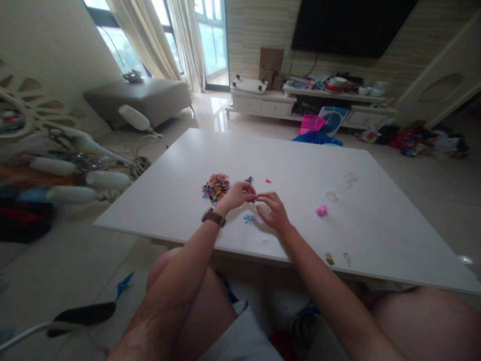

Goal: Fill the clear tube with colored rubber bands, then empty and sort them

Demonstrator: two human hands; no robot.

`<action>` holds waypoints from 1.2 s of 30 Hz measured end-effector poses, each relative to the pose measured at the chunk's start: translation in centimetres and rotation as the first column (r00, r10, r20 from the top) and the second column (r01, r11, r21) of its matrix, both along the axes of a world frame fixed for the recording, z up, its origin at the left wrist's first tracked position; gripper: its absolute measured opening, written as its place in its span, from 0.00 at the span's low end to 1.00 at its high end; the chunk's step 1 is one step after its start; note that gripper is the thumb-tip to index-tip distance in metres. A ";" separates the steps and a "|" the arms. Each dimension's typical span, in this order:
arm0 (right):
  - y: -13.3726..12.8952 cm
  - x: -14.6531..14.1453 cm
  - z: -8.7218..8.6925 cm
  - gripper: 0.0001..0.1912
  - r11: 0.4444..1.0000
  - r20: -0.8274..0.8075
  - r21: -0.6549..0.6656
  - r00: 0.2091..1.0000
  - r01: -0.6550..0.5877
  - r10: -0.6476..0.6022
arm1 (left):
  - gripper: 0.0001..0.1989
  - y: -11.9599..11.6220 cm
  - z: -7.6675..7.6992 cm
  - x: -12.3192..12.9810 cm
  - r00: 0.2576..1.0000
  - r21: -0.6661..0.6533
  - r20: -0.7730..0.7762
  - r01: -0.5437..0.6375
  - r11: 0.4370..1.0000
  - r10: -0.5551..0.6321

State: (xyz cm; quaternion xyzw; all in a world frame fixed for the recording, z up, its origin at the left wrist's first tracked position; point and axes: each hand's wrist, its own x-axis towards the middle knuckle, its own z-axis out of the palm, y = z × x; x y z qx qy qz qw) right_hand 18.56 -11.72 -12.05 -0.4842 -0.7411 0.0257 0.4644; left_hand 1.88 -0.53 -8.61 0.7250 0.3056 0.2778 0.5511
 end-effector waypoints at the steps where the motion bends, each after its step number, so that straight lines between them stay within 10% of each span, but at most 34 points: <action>1: 0.0 0.0 0.0 0.11 1.000 -0.005 0.004 1.000 0.000 0.000 | 0.09 0.0 0.0 0.0 1.000 0.009 -0.006 0.002 1.000 -0.002; 14: 0.0 0.1 0.1 0.09 0.999 -0.024 0.026 1.000 0.020 -0.019 | 0.17 0.2 0.1 0.1 0.998 0.003 0.040 -0.040 0.999 0.040; 21: 0.0 0.0 0.1 0.09 0.980 0.043 -0.072 0.982 0.186 -0.183 | 0.15 1.3 0.5 -0.6 0.958 -0.005 0.123 -0.259 0.966 0.258; 27: 1.0 0.0 0.4 0.12 0.904 0.260 -0.169 0.903 0.392 -0.343 | 0.16 3.2 1.1 -1.8 0.804 -0.070 0.221 -0.552 0.831 0.552; 36: 6.1 -1.1 1.2 0.13 0.853 0.440 -0.288 0.851 0.435 -0.285 | 0.15 3.6 1.1 -1.6 0.789 -0.112 0.247 -0.554 0.825 0.563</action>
